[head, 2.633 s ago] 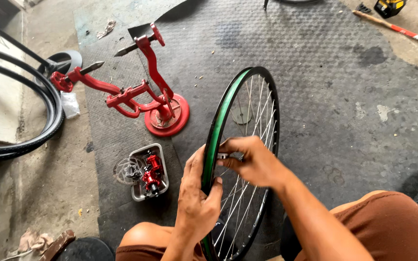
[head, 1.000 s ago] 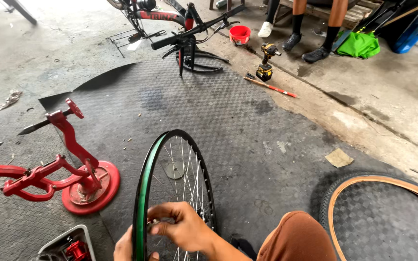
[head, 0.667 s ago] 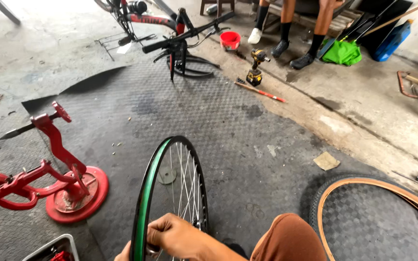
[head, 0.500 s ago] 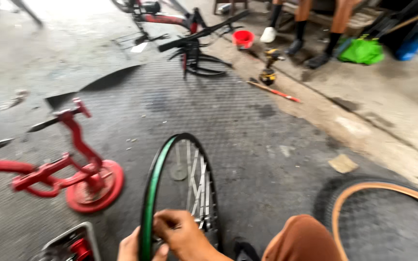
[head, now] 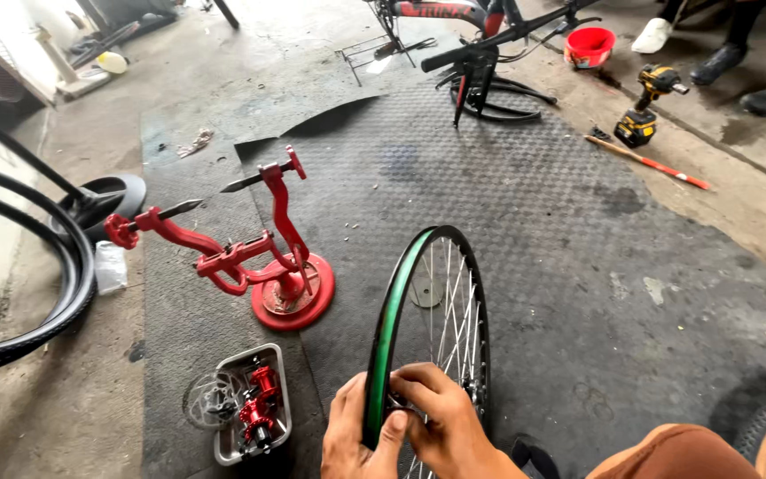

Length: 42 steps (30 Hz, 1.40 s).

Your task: The person handles a bicycle wheel by hand, threading and tightening small metal components onto the axle/hub assembly.

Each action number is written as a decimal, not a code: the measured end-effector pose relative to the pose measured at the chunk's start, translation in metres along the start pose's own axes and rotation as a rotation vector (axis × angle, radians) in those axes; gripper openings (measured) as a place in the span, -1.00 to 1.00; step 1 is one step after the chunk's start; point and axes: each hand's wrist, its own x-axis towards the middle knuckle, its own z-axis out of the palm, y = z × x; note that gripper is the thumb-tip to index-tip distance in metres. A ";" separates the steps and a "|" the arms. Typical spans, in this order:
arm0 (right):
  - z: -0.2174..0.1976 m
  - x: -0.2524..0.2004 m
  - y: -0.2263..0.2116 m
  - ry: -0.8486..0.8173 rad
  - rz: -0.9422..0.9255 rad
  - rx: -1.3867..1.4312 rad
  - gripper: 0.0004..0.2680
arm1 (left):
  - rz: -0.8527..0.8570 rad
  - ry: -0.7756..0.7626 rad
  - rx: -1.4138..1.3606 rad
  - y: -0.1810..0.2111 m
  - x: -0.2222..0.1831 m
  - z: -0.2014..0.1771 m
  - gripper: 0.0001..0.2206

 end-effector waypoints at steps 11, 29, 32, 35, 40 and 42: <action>-0.005 0.007 0.060 -0.310 0.397 0.726 -0.82 | -0.167 -0.042 -0.114 0.051 -0.009 -0.005 -0.59; -0.008 -0.011 0.017 0.051 0.112 -0.089 -0.78 | -0.067 -0.025 0.114 0.067 -0.004 -0.010 -0.65; -0.017 0.002 0.035 -0.111 0.378 0.272 -0.88 | -0.171 -0.086 0.115 0.073 -0.005 -0.011 -0.63; -0.018 0.014 0.042 -0.198 0.528 0.343 -0.81 | -0.083 -0.078 0.056 0.072 -0.004 -0.011 -0.59; -0.011 0.022 0.040 -0.282 0.707 0.356 -0.75 | -0.047 -0.107 0.064 0.066 0.000 -0.010 -0.61; -0.007 0.016 0.034 -0.218 0.578 0.492 -0.75 | 0.002 -0.029 0.094 0.066 -0.001 -0.009 -0.65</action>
